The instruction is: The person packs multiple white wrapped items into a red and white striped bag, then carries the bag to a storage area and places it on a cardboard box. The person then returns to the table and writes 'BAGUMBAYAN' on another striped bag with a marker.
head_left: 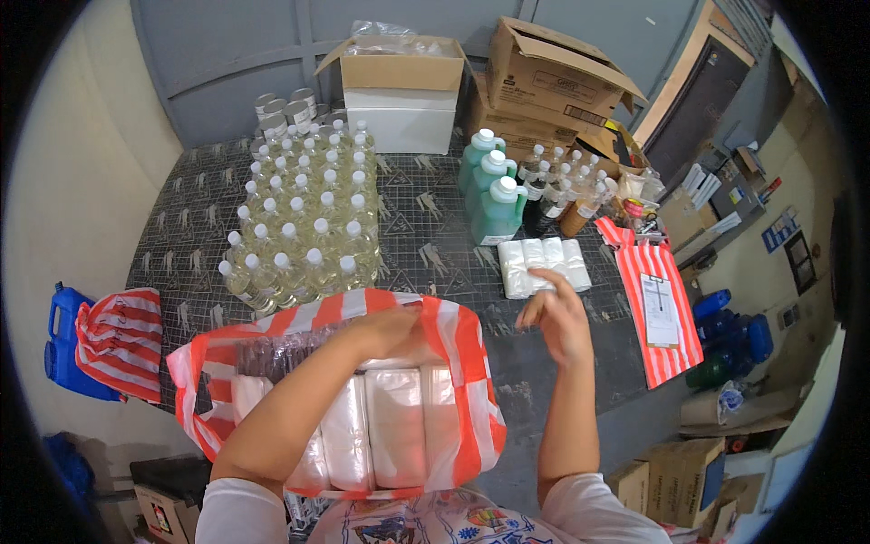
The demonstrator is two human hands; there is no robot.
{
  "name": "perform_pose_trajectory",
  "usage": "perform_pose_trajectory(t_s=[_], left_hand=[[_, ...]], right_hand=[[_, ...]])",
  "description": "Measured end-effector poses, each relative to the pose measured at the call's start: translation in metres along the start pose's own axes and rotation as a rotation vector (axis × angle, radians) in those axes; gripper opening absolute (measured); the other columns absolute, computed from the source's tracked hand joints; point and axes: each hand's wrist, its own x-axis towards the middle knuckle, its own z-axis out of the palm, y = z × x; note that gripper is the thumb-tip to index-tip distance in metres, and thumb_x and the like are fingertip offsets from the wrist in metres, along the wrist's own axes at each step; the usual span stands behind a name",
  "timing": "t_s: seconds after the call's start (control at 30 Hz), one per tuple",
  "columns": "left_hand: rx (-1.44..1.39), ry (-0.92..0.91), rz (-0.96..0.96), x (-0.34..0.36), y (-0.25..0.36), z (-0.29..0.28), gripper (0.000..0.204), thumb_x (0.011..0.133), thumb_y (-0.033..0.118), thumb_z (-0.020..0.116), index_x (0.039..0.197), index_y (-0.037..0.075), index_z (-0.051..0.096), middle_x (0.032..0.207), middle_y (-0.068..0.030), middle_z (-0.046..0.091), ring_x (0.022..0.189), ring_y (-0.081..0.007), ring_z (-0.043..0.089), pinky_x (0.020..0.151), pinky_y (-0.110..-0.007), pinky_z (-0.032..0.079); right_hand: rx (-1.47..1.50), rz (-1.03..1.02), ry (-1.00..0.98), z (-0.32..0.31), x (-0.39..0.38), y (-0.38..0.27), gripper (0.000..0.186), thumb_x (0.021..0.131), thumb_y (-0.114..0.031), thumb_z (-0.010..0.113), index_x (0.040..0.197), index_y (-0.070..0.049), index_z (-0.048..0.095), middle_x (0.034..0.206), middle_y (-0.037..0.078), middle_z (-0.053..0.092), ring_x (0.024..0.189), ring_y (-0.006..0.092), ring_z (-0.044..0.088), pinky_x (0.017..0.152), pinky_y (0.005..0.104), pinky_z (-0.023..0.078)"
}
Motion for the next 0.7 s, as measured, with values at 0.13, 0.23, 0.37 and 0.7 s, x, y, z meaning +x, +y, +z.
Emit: perform_pose_trajectory(t_s=[0.13,0.23,0.37,0.7], left_hand=[[0.345,0.036,-0.177,-0.015,0.018,0.004,0.089,0.087,0.075,0.056,0.146,0.009,0.049,0.152,-0.0145,0.049,0.134,-0.0354,0.054,0.109,-0.046,0.042],[0.57,0.242,-0.073,-0.025,0.023,0.03,0.076,0.087,0.053,0.063,0.15,0.013,0.047,0.154,-0.0235,0.044,0.138,-0.0379,0.045,0.107,-0.054,0.039],[0.406,0.274,-0.116,-0.023,0.014,0.053,0.081,0.086,0.057,0.062,0.153,0.014,0.044,0.161,-0.0187,0.035,0.145,-0.0394,0.035,0.113,-0.054,0.027],[0.662,0.634,-0.293,-0.1,-0.017,0.013,0.08,0.084,0.042,0.076,0.15,0.009,0.046,0.16,-0.0145,0.037,0.143,-0.0398,0.036,0.117,-0.064,0.026]], right_hand=[[-0.708,0.249,0.66,-0.12,0.106,0.142,0.035,0.089,-0.027,0.073,0.117,-0.006,0.069,0.091,0.012,0.069,0.092,0.0288,0.068,0.086,0.0418,0.053],[-1.492,0.335,0.555,-0.191,0.134,0.227,0.059,0.082,-0.036,0.08,0.13,-0.006,0.064,0.13,0.025,0.059,0.119,0.0434,0.059,0.102,0.0518,0.048],[-1.51,0.626,0.504,-0.211,0.156,0.273,0.076,0.082,-0.051,0.079,0.137,-0.005,0.054,0.133,0.026,0.061,0.126,0.0452,0.058,0.104,0.0529,0.049],[-1.166,0.726,0.864,-0.246,0.199,0.342,0.119,0.06,-0.064,0.091,0.144,0.007,0.048,0.136,0.024,0.062,0.122,0.0412,0.062,0.105,0.0452,0.049]])
